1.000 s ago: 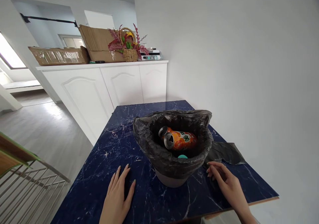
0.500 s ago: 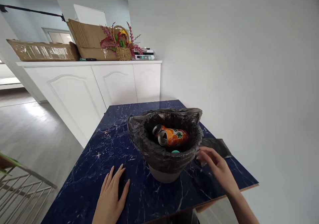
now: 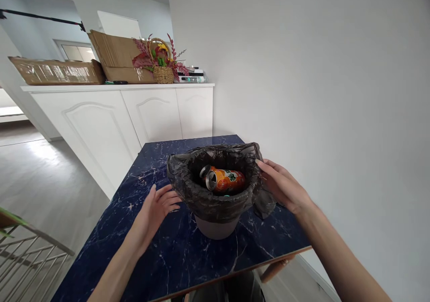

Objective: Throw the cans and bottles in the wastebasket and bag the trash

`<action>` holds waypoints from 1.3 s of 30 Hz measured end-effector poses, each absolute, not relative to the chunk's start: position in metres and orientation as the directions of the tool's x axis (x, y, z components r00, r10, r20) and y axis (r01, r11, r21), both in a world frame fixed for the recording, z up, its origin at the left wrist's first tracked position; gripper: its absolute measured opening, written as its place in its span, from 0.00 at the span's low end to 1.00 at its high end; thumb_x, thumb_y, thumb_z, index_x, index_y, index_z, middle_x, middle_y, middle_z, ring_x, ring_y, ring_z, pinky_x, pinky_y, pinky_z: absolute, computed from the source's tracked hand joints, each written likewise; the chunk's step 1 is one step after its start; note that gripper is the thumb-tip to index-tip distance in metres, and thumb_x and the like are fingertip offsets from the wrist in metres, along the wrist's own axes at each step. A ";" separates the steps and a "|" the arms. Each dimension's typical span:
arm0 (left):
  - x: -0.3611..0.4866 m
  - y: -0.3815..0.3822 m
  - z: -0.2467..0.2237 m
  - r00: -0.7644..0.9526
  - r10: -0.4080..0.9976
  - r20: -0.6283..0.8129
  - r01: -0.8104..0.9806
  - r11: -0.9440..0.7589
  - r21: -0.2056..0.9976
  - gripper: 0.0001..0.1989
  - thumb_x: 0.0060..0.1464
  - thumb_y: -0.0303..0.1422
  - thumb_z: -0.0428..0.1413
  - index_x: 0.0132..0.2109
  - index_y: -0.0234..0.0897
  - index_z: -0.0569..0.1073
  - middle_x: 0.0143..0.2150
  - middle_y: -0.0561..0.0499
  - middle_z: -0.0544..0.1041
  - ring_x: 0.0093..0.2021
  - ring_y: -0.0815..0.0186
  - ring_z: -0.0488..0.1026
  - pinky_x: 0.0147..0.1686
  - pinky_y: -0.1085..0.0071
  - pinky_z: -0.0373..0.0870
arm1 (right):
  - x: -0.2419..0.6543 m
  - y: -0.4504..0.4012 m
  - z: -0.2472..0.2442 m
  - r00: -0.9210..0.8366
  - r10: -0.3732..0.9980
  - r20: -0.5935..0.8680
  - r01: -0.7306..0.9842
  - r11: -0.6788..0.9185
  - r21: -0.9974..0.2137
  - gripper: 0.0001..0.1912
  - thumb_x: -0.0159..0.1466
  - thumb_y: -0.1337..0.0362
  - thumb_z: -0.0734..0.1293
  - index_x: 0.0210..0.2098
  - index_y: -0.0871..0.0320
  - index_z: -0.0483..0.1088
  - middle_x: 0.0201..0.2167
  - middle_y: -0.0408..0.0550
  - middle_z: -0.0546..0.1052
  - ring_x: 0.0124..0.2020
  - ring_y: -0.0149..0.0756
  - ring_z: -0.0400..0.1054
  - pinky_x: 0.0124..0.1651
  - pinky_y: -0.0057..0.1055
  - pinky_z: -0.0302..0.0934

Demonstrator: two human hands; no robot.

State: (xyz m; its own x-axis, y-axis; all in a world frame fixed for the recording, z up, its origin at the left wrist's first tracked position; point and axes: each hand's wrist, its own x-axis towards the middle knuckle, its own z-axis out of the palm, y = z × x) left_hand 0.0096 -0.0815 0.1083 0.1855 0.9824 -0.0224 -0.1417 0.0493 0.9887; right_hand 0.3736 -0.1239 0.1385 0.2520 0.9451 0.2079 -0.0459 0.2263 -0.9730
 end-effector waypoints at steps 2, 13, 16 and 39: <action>0.018 -0.074 0.130 0.257 0.966 0.001 -0.210 0.054 0.976 0.35 0.62 0.64 0.55 0.58 0.39 0.79 0.55 0.37 0.84 0.54 0.45 0.83 0.48 0.54 0.84 | 0.371 -0.125 0.147 0.207 0.968 0.142 -0.192 0.182 -0.964 0.22 0.59 0.44 0.81 0.39 0.53 0.78 0.40 0.47 0.84 0.41 0.42 0.78 0.44 0.36 0.75; 0.043 -0.062 0.210 0.056 0.980 0.190 -0.323 -0.162 0.932 0.14 0.51 0.40 0.70 0.43 0.40 0.82 0.39 0.50 0.83 0.41 0.57 0.81 0.32 0.70 0.75 | 0.381 -0.128 0.165 0.531 0.816 0.229 -0.326 0.446 -0.833 0.15 0.60 0.54 0.77 0.31 0.54 0.70 0.26 0.35 0.71 0.24 0.26 0.64 0.25 0.22 0.62; 0.043 -0.059 0.228 -0.034 0.973 0.229 -0.424 -0.222 0.878 0.07 0.53 0.33 0.67 0.39 0.39 0.80 0.34 0.55 0.79 0.34 0.67 0.75 0.29 0.74 0.70 | 0.384 -0.131 0.174 0.583 0.753 0.304 -0.300 0.547 -0.781 0.17 0.60 0.56 0.78 0.29 0.54 0.66 0.25 0.33 0.66 0.21 0.24 0.59 0.20 0.21 0.55; 0.071 -0.032 0.262 -0.036 0.954 0.299 -0.498 -0.277 0.822 0.01 0.63 0.31 0.63 0.42 0.40 0.80 0.43 0.50 0.82 0.45 0.64 0.77 0.43 0.71 0.70 | 0.394 -0.089 0.221 0.337 0.923 0.185 -0.656 0.371 -0.657 0.08 0.72 0.59 0.68 0.35 0.52 0.72 0.44 0.48 0.85 0.46 0.41 0.82 0.53 0.44 0.80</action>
State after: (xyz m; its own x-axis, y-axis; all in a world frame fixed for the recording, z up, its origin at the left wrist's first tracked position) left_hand 0.0707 -0.0315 0.2622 -0.0359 0.9536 0.2990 -0.4981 -0.2765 0.8218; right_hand 0.3941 -0.0889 0.2207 0.3372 0.9232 0.1846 -0.6561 0.3710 -0.6572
